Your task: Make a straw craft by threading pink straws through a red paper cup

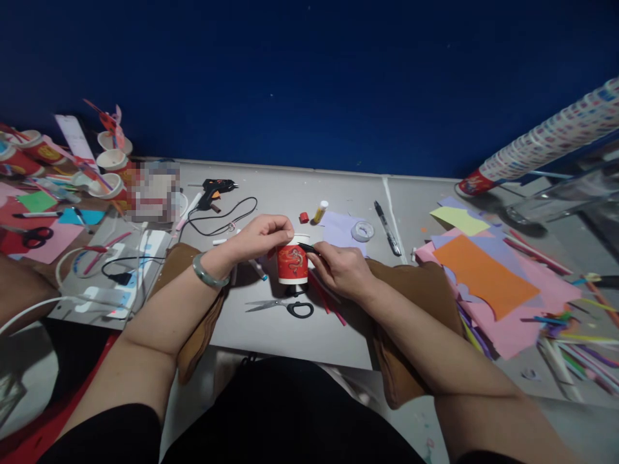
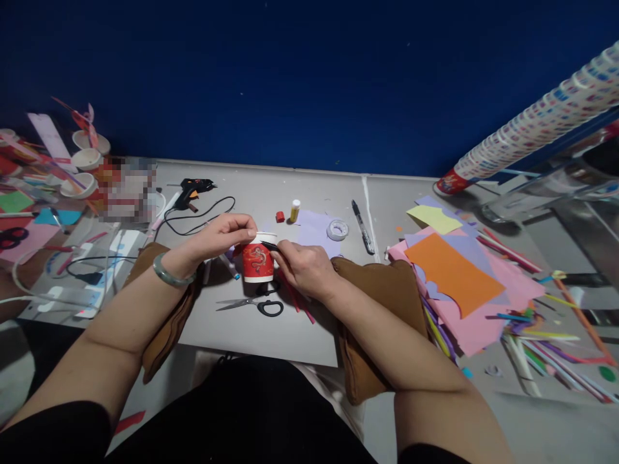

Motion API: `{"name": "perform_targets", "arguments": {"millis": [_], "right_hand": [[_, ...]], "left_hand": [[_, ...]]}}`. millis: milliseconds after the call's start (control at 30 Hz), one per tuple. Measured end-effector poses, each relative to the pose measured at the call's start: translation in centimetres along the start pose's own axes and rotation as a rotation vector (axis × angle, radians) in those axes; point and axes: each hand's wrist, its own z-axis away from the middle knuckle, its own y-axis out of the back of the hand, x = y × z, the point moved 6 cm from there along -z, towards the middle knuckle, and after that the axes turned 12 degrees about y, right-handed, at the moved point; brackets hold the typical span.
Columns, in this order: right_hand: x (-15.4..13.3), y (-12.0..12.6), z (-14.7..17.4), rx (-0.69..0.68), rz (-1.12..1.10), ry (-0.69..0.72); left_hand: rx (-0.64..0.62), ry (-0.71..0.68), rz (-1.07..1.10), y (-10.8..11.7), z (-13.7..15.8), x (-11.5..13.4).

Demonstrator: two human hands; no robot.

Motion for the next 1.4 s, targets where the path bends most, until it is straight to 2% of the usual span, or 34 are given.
{"name": "perform_targets", "arguments": {"millis": [767, 1067, 1400], "right_hand": [[-0.3, -0.1, 0.1, -0.008, -0.025, 0.037], [-0.5, 0.5, 0.2, 0.107, -0.064, 0.115], [0.6, 0.5, 0.1, 0.126, -0.12, -0.029]], "left_hand": [[-0.034, -0.018, -0.067, -0.1, 0.1, 0.1], [-0.061, -0.01, -0.018, -0.4, 0.1, 0.1], [0.084, -0.009, -0.083, 0.6, -0.2, -0.2]]}}
